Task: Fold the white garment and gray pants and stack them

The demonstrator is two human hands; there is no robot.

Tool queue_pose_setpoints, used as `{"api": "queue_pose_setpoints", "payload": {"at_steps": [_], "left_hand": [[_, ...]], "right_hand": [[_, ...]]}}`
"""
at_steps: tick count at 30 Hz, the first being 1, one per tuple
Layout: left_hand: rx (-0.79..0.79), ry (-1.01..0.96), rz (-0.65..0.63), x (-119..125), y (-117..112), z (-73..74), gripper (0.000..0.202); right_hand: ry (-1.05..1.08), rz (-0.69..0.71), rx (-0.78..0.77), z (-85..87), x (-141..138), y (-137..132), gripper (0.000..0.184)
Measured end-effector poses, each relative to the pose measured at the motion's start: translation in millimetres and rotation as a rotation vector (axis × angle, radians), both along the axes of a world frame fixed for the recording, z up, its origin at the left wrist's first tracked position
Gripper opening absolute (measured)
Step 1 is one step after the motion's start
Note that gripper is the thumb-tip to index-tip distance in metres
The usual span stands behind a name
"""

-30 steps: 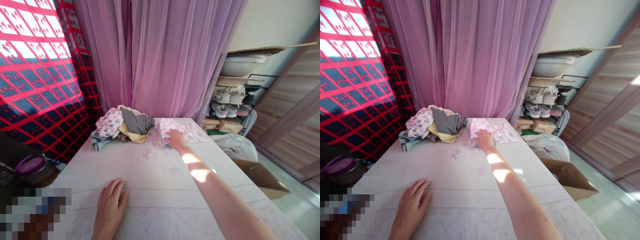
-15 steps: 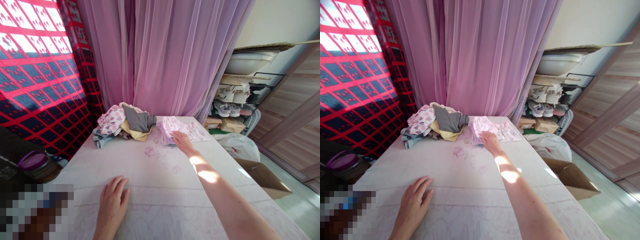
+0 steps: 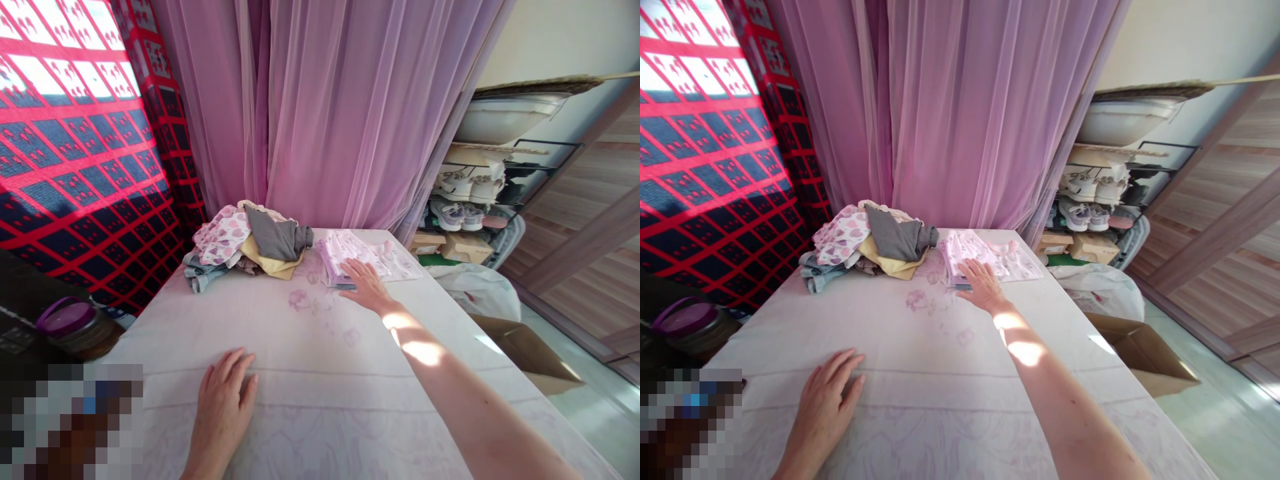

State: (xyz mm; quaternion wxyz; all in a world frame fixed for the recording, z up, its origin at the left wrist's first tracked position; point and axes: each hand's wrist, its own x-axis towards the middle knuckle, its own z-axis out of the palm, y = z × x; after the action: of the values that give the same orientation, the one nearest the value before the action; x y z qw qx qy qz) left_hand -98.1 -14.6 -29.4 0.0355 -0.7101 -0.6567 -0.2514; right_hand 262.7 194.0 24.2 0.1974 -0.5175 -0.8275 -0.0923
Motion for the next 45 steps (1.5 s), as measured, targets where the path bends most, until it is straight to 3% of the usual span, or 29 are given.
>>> {"api": "queue_pose_setpoints", "payload": {"at_steps": [9,16,20,26,29,35,45], "left_hand": [[-0.021,-0.001,0.006,-2.3,-0.3,-1.0,0.040],[-0.049,-0.013,0.014,-0.5,-0.1,1.3,0.040],[-0.045,-0.013,0.021,1.9,1.1,2.2,0.039],[-0.025,0.005,0.027,3.6,2.0,3.6,0.037],[-0.025,0.007,0.038,4.8,1.9,5.4,0.036],[-0.061,0.001,0.052,8.7,1.4,13.6,0.036],[-0.156,-0.019,0.071,14.2,-2.9,29.4,0.036]], "right_hand": [[-0.061,-0.222,0.034,0.5,-26.9,11.6,0.045],[-0.062,-0.254,-0.007,-4.2,-36.5,9.6,0.045],[-0.070,-0.253,-0.032,-4.4,-41.2,-2.8,0.054],[0.086,-0.284,0.088,-12.9,-47.3,-42.4,0.065],[0.253,-0.271,0.141,-29.9,-53.9,-77.7,0.059],[0.430,-0.112,0.099,-61.2,-71.5,-139.3,0.046],[0.789,-0.076,-0.043,-75.5,-76.9,-172.0,0.031]]}}
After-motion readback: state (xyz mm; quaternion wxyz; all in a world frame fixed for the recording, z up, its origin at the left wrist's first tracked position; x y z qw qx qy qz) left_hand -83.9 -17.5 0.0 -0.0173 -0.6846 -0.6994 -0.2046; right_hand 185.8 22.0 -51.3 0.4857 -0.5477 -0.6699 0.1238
